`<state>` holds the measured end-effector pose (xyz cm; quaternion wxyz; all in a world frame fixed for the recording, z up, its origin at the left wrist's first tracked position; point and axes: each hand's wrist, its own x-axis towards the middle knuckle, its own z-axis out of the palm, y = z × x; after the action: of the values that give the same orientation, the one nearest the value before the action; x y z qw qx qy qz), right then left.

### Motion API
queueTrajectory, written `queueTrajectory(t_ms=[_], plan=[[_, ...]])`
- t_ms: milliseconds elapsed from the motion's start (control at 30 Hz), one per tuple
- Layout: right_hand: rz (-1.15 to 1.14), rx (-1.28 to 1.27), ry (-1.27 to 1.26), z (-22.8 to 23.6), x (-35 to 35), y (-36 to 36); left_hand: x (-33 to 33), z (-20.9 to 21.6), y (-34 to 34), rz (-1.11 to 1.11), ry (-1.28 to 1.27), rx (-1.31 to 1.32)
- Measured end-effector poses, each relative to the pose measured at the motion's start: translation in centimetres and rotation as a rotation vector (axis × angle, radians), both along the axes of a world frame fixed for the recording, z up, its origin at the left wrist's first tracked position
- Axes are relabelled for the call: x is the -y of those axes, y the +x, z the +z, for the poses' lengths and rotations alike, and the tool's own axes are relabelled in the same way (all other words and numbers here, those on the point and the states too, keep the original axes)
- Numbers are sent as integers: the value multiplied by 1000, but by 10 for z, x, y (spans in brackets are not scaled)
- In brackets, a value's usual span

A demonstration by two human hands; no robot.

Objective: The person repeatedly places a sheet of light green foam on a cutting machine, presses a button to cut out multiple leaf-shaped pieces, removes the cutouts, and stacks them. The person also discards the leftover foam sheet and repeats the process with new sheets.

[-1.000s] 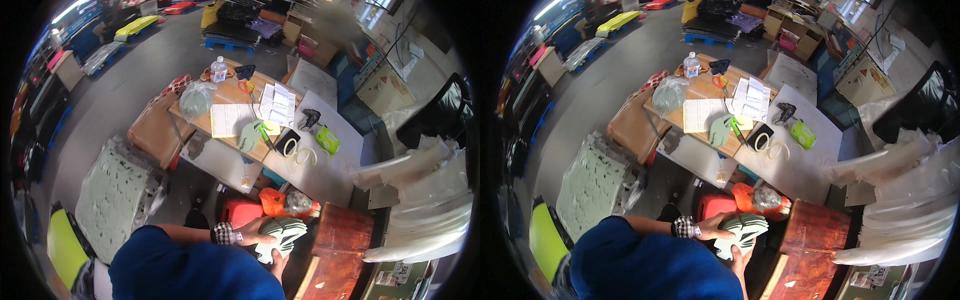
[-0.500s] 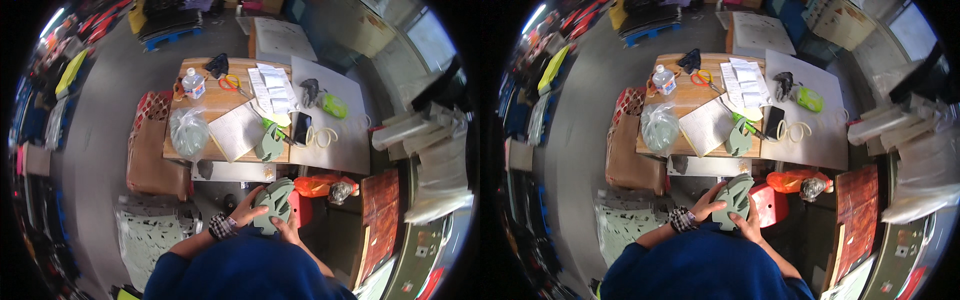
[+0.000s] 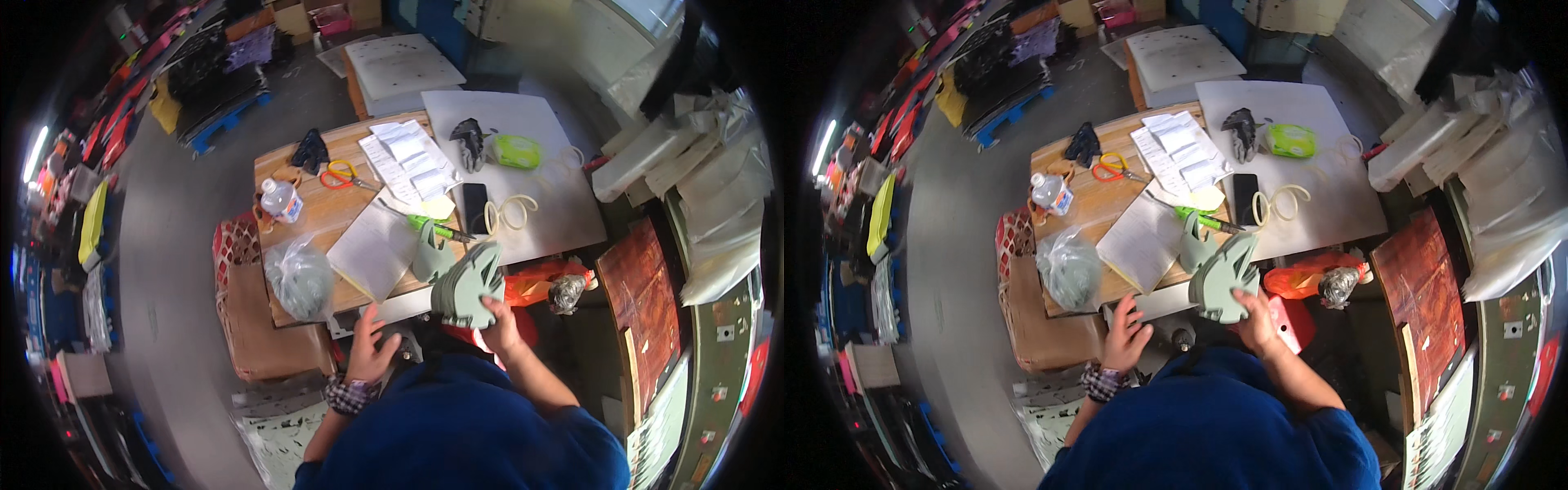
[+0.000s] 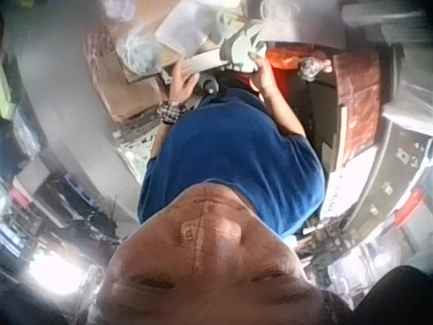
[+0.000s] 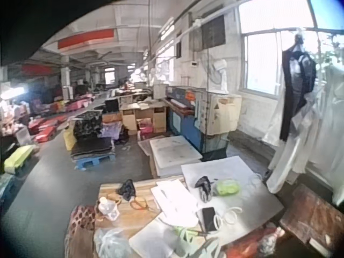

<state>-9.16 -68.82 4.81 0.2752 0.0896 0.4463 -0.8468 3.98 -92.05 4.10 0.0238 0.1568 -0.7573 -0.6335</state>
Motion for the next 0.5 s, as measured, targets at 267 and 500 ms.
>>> queueTrajectory(t_ms=[267,500], plan=[[-179,-33,191,-34,-4,-185,38,-38,17,275,33,220],[-389,128,113,-107,-10,-339,34,-50,-22,206,-76,361]])
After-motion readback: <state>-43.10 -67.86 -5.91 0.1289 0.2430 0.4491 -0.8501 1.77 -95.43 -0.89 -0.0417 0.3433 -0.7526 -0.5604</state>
